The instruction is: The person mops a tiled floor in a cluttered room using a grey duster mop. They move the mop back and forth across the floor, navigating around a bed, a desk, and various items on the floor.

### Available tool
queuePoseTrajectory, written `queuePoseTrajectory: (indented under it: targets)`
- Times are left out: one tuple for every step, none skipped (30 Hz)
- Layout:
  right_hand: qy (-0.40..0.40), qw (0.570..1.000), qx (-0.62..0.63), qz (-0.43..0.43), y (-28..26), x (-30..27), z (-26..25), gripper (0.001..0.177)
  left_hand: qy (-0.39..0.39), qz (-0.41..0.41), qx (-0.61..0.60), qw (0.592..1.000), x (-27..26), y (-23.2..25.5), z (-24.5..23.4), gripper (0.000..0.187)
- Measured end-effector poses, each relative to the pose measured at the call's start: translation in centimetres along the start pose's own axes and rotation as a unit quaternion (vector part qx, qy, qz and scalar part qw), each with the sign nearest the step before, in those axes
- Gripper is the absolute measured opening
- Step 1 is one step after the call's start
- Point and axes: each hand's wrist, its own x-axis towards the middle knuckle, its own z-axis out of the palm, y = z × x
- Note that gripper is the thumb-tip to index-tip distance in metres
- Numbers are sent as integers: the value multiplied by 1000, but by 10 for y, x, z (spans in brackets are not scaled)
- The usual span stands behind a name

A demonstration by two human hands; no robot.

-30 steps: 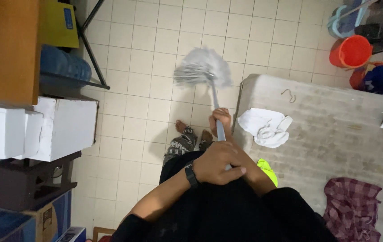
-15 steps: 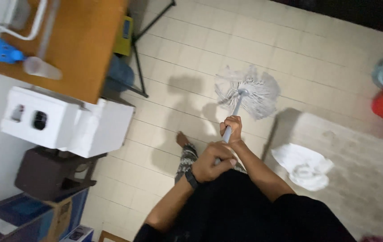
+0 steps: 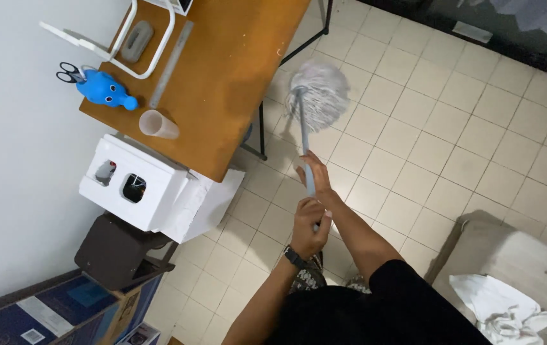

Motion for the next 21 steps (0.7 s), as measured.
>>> queuePoseTrajectory:
  targets:
    - [-34,999,-3,6,-5,3,3,25,22,-4,21,1000,2,2,-2,48]
    - [-67,998,-6,13,-10,5,5,22,45,-8,41,998,2,4,-4,48]
    - [-69,997,-7,15,-10,6,9,22,45,-11,40,998,5,8,-5,48]
    - [-47,998,16,-50,-10,4,11,19,59,-9,54,997,6,13,-5,49]
    - [-24,992,38,-115,-9,3,10,16,73,-5,67,995,7,19,-2,49]
    - [-25,992,36,-115,-9,0,9,16,74,-6,65,995,6,27,-1,49]
    - [-51,992,3,-114,-7,-3,6,14,74,0,77,994,6,35,2,48]
    - [-77,990,-29,-112,-6,-7,2,15,73,6,89,993,4,44,6,46]
    - [-76,990,-31,-112,-9,-15,-6,15,72,6,87,994,3,55,10,46]
    - [-84,988,-34,-123,-11,-23,-15,16,56,27,96,993,1,67,15,45]
    - [-93,986,-37,-135,-13,-31,-22,19,41,49,106,992,-1,79,20,44]
    - [-91,986,-37,-136,-9,-46,-29,19,41,50,105,992,-8,88,27,44]
    - [-82,985,-30,-149,-4,-62,-35,17,21,52,57,997,-16,97,34,44]
    - [-72,984,-23,-162,1,-78,-42,16,1,53,8,999,-25,107,42,44]
    - [-70,984,-25,-160,-7,-91,-60,16,-2,53,6,999,-33,116,50,44]
    - [-82,985,4,-155,-14,-105,-78,19,-48,67,-10,997,-42,125,60,45]
    - [-92,984,32,-148,-21,-122,-96,22,-95,80,-28,992,-54,135,69,47]
    - [-89,985,31,-144,-12,-141,-106,22,-100,79,-31,991,-66,144,81,47]
    - [-71,987,32,-142,-3,-163,-116,22,-119,90,-50,988,-80,154,93,46]
    - [-53,988,32,-140,6,-184,-126,21,-138,99,-70,983,-93,164,107,45]
    - [-49,990,30,-132,12,-204,-140,21,-145,97,-75,982,-109,174,118,45]
